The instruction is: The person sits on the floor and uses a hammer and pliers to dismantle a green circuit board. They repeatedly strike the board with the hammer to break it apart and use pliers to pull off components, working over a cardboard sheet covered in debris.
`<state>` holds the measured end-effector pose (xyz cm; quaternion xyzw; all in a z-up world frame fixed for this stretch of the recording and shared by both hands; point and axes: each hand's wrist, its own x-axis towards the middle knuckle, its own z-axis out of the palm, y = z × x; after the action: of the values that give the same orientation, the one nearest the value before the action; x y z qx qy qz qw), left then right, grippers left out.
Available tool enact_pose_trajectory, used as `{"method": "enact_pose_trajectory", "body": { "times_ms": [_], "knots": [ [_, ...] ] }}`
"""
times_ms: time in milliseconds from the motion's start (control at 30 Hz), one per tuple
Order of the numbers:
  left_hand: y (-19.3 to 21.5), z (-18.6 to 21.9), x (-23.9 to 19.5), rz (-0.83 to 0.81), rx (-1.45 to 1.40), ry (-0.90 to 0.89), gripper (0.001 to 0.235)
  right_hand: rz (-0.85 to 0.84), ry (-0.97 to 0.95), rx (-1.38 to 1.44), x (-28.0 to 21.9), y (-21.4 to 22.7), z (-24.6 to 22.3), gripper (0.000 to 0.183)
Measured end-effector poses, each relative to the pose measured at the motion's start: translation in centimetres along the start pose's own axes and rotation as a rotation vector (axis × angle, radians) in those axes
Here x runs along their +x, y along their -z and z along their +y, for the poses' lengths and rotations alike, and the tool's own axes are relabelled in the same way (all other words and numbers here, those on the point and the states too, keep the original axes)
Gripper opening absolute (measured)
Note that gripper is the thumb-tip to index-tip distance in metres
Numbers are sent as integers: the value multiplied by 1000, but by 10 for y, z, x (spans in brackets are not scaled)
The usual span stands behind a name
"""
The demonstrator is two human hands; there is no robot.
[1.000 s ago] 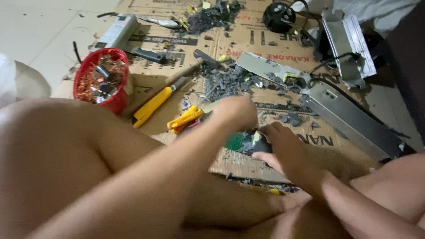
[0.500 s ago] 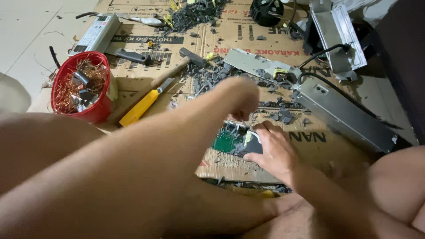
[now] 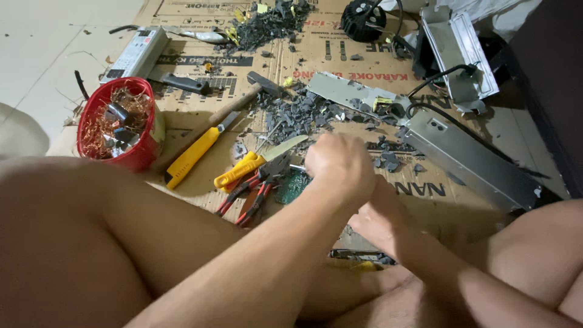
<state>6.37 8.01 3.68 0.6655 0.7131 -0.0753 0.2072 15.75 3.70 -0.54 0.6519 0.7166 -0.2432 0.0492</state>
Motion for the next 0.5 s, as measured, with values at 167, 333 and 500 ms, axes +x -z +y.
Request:
{"method": "enact_pose_trajectory", "body": {
  "times_ms": [167,333,500],
  "knots": [
    [-1,-3,-26,93,-87,26,23,141,195,-426,15,-30,19,33],
    [-31,-3,-26,170,-88,15,24,56,144,-185,20,-23,17,40],
    [-41,-9,-43,212,-132,22,33,143,321,-50,26,-35,38,64]
  ]
}}
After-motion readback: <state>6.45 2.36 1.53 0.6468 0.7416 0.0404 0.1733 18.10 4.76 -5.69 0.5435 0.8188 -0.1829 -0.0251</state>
